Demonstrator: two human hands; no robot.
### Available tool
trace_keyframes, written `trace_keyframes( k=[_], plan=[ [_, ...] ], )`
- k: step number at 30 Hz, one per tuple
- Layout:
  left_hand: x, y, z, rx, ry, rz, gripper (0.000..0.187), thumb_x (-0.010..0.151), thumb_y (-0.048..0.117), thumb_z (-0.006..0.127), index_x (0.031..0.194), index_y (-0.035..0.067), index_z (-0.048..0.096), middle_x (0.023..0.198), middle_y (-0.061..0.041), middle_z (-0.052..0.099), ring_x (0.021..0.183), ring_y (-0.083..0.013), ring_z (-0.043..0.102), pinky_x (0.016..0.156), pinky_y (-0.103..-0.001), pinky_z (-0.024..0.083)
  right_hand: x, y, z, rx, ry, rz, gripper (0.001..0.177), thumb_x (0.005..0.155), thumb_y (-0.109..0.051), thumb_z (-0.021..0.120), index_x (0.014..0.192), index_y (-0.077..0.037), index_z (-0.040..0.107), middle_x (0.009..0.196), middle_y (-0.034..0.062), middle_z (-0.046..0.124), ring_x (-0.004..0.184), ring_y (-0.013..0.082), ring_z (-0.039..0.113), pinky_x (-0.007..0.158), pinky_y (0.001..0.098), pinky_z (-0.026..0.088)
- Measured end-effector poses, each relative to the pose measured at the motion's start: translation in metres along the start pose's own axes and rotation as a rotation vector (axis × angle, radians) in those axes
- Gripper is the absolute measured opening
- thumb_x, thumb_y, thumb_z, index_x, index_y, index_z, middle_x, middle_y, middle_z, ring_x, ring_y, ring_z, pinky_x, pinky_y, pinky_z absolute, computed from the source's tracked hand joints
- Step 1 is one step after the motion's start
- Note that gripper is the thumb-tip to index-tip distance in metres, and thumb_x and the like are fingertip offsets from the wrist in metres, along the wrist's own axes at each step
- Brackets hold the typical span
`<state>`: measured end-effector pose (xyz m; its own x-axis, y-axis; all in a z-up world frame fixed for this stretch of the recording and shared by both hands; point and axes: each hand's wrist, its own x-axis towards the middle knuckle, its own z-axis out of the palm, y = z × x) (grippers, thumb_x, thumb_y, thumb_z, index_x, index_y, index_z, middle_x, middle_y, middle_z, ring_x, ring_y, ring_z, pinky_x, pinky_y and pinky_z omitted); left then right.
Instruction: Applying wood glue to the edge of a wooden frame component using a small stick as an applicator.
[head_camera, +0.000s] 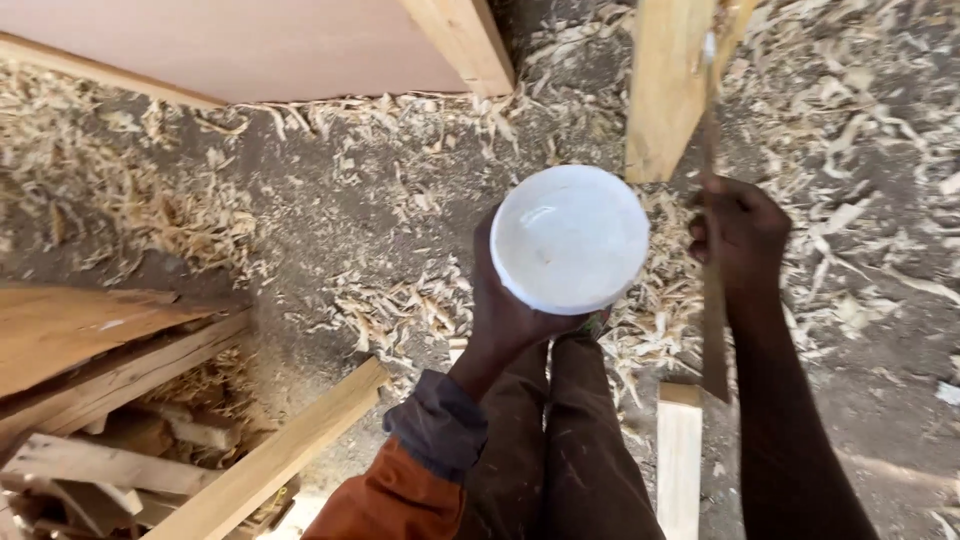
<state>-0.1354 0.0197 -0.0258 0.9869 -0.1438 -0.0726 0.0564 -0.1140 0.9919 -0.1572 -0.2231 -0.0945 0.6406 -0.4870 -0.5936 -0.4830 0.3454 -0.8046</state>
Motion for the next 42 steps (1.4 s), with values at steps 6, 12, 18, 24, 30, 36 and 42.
trace_keyframes(
  k=[6,12,18,24,30,36,42],
  plan=[
    [0.026,-0.02,-0.008,0.001,-0.078,0.025,0.116,0.06,0.042,0.093,0.152,0.008,0.031,0.153,-0.016,0.044,0.143,-0.0338,0.048,0.117,-0.053,0.049,-0.053,-0.019,-0.067,-0.343,-0.24,-0.185,0.034,0.106,-0.011,0.064,0.135,0.007,0.064,0.096,0.0097,0.058,0.076,0.0148,0.049,0.065,0.026,0.04],
    [0.041,-0.039,-0.027,0.353,-0.272,0.209,0.126,0.061,0.048,0.098,0.158,0.011,0.027,0.159,-0.016,0.042,0.15,-0.0381,0.046,0.127,-0.056,0.041,-0.088,-0.039,-0.092,-0.855,-0.281,-0.324,0.041,0.094,-0.008,0.074,0.131,0.01,0.071,0.119,0.0249,0.07,0.105,0.0304,0.066,0.093,0.0384,0.051],
    [0.042,-0.033,-0.026,0.519,-0.351,0.344,0.123,0.061,0.051,0.098,0.154,0.008,0.03,0.157,-0.018,0.044,0.151,-0.0396,0.046,0.125,-0.055,0.033,-0.101,-0.085,-0.04,-1.31,-0.343,-0.851,0.036,0.105,-0.021,0.06,0.137,-0.022,0.075,0.124,0.0,0.079,0.106,0.0196,0.074,0.08,0.0359,0.055],
    [0.042,-0.041,-0.028,0.459,-0.433,0.375,0.131,0.062,0.05,0.103,0.159,0.011,0.024,0.164,-0.015,0.038,0.157,-0.0397,0.04,0.135,-0.058,0.031,-0.12,-0.071,-0.027,-0.925,-0.174,-0.389,0.036,0.093,-0.017,0.08,0.124,0.0,0.077,0.118,0.0134,0.075,0.103,0.0214,0.07,0.09,0.034,0.053],
    [0.048,-0.036,-0.028,0.336,-0.35,0.259,0.124,0.063,0.048,0.099,0.159,0.014,0.028,0.162,-0.014,0.041,0.154,-0.0371,0.044,0.13,-0.055,0.039,-0.13,-0.055,-0.038,-0.6,-0.164,-0.281,0.039,0.088,0.006,0.078,0.124,0.015,0.068,0.117,0.0254,0.071,0.102,0.0265,0.068,0.092,0.0345,0.057],
    [0.044,-0.029,-0.031,0.162,-0.231,0.161,0.118,0.066,0.044,0.095,0.158,0.013,0.028,0.16,-0.015,0.04,0.15,-0.0358,0.045,0.125,-0.052,0.047,-0.136,-0.058,-0.049,-0.608,-0.109,0.067,0.043,0.085,0.004,0.077,0.127,0.01,0.07,0.111,0.0215,0.074,0.092,0.0226,0.066,0.083,0.0317,0.053],
    [0.049,-0.032,-0.037,0.217,-0.132,0.141,0.122,0.06,0.044,0.097,0.155,0.008,0.029,0.152,-0.017,0.044,0.143,-0.0364,0.051,0.118,-0.052,0.053,-0.14,-0.012,-0.099,-0.574,-0.126,0.152,0.045,0.085,0.003,0.076,0.13,0.011,0.069,0.107,0.0234,0.074,0.089,0.0246,0.064,0.077,0.0317,0.049]
  ],
)
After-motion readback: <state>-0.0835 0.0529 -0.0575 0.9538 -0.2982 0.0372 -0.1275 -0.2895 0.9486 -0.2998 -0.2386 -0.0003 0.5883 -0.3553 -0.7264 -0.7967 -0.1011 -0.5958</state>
